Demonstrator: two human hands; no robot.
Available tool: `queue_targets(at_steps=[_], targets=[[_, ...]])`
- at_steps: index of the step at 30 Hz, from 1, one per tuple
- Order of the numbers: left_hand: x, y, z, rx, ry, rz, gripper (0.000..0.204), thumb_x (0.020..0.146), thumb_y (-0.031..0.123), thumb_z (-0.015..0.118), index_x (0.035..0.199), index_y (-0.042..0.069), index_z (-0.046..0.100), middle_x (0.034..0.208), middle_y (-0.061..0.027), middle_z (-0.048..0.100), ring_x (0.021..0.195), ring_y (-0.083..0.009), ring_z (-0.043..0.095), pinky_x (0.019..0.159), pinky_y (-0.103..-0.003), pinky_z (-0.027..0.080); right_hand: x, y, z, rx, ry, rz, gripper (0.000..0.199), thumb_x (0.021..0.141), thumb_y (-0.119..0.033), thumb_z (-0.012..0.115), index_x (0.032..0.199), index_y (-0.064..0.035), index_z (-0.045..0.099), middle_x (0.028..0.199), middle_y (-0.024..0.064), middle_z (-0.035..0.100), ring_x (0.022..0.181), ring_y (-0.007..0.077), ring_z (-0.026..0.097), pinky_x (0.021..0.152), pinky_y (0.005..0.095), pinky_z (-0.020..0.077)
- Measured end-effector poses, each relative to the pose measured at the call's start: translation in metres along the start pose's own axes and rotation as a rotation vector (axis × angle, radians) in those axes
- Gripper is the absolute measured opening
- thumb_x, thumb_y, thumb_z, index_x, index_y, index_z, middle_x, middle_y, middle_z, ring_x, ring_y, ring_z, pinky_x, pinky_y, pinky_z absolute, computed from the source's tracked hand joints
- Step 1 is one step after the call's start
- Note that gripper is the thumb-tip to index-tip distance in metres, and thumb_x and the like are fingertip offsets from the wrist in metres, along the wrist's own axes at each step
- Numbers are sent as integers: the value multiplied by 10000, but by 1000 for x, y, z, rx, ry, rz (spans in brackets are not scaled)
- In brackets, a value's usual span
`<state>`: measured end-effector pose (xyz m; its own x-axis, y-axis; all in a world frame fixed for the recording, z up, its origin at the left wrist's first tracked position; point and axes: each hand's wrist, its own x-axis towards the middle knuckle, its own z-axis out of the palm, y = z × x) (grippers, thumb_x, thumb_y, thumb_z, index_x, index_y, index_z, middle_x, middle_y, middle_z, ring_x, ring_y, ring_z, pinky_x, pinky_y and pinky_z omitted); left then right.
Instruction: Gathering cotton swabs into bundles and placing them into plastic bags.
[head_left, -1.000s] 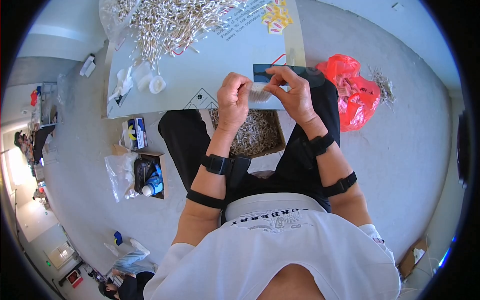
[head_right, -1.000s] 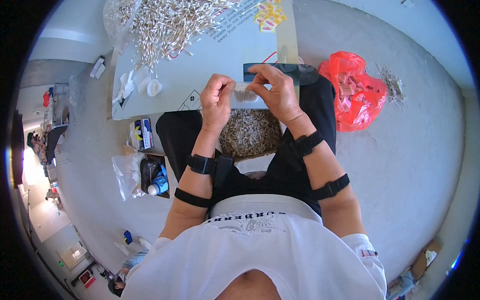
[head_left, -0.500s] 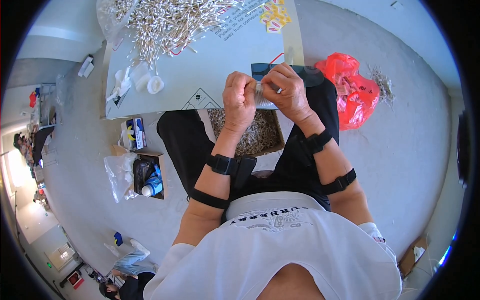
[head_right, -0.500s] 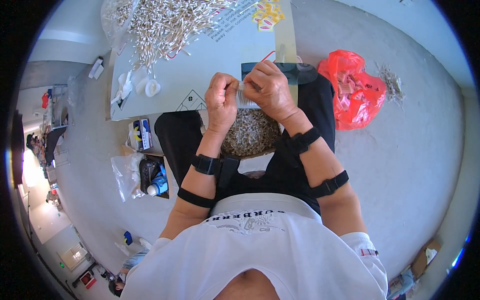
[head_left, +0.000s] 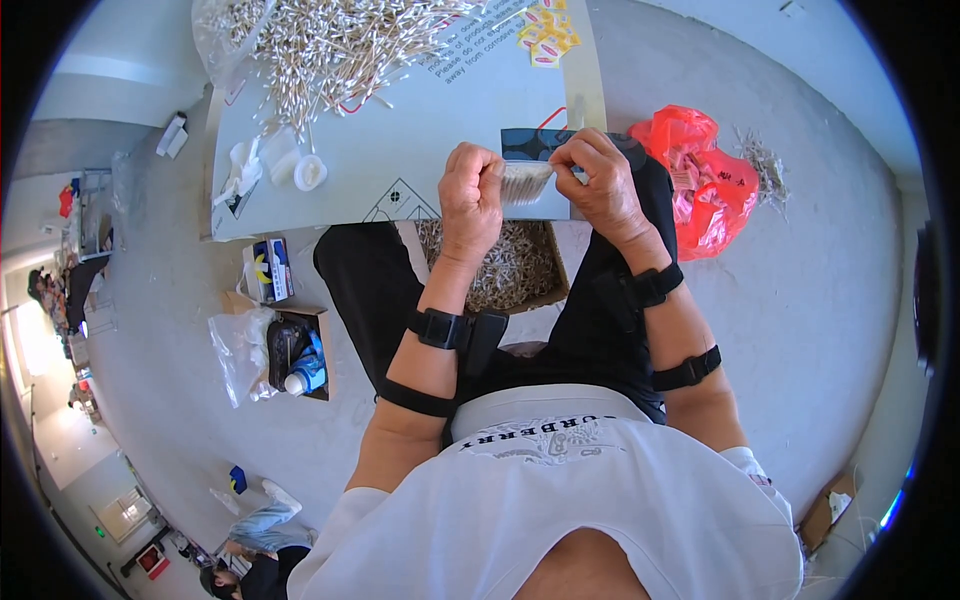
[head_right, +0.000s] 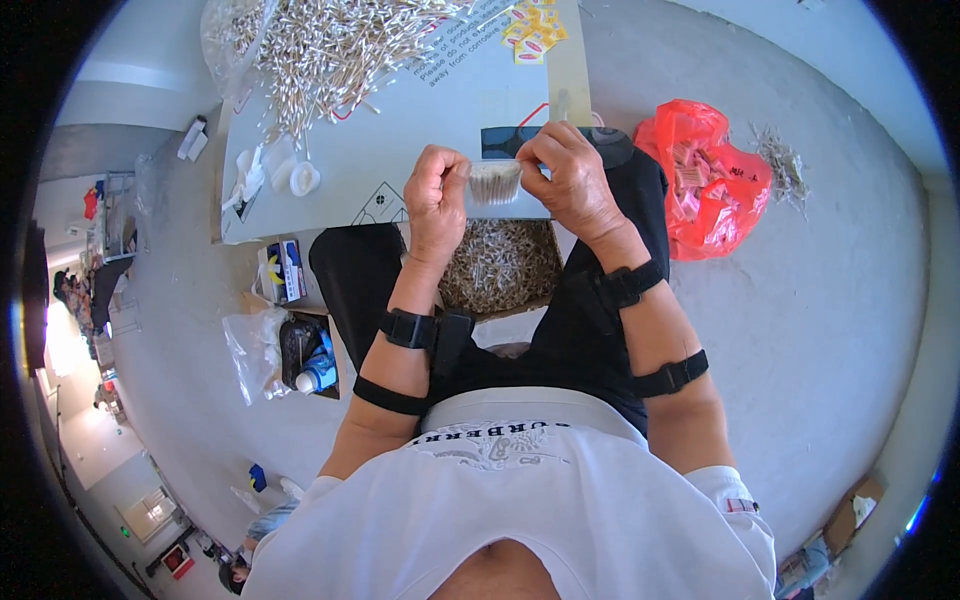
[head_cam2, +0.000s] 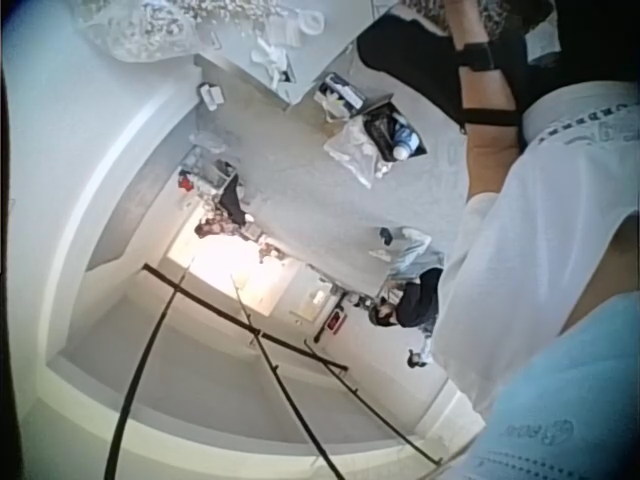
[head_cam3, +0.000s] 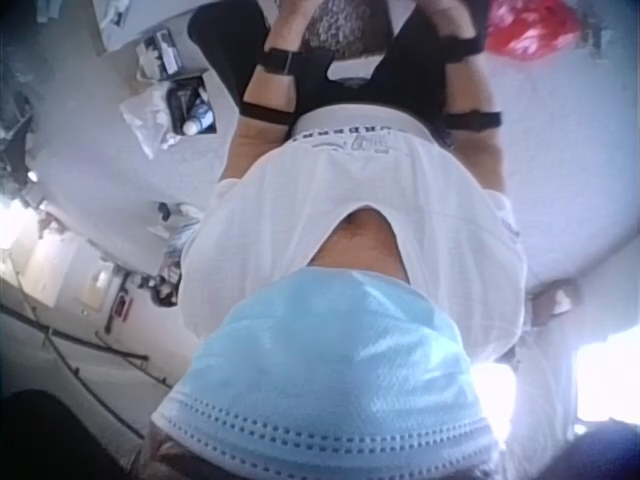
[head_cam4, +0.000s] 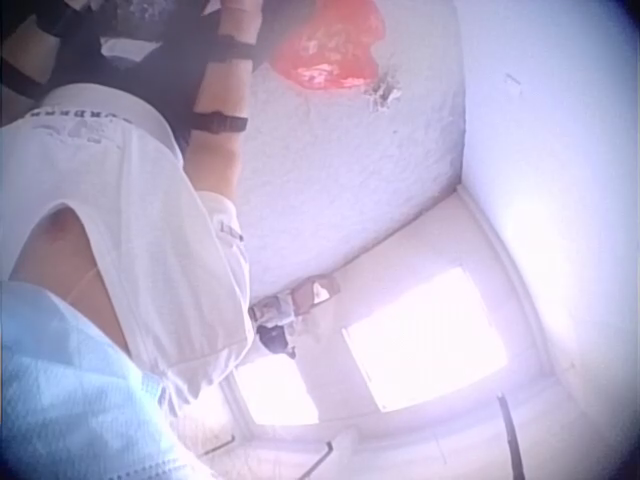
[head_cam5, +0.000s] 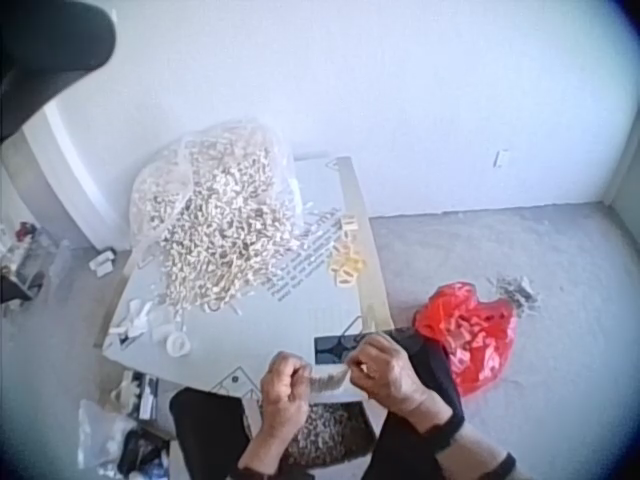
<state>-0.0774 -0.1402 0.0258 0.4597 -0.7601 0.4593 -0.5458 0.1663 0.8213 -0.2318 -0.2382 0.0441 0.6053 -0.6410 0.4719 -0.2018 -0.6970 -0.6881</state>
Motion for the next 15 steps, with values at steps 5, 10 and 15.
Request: queue_targets(at_steps=[5,10,15], targets=[[1,-8,-4,-20,24,-3,88,886,-13,587,824,21,534,747,-26,521,665,-114,485,623,-253,424,-4,-2,4,204,56,177,176,714,21,678,887,-2,659,816,72,571,738,208,566,646,305,461],[-7,-11,5,-133,-24,-97,55,910,21,591,866,26,557,818,-3,579,707,-69,492,634,-227,424,-14,2,31,516,35,436,248,763,-38,735,1009,-27,709,789,-32,563,656,58,464,583,213,381],[-12,-3,6,-249,-24,-268,45,904,62,618,932,28,605,924,-4,633,740,-53,517,648,-217,430,-17,-7,36,760,69,697,180,792,-63,747,970,-39,731,707,-77,588,597,-5,410,544,172,347]])
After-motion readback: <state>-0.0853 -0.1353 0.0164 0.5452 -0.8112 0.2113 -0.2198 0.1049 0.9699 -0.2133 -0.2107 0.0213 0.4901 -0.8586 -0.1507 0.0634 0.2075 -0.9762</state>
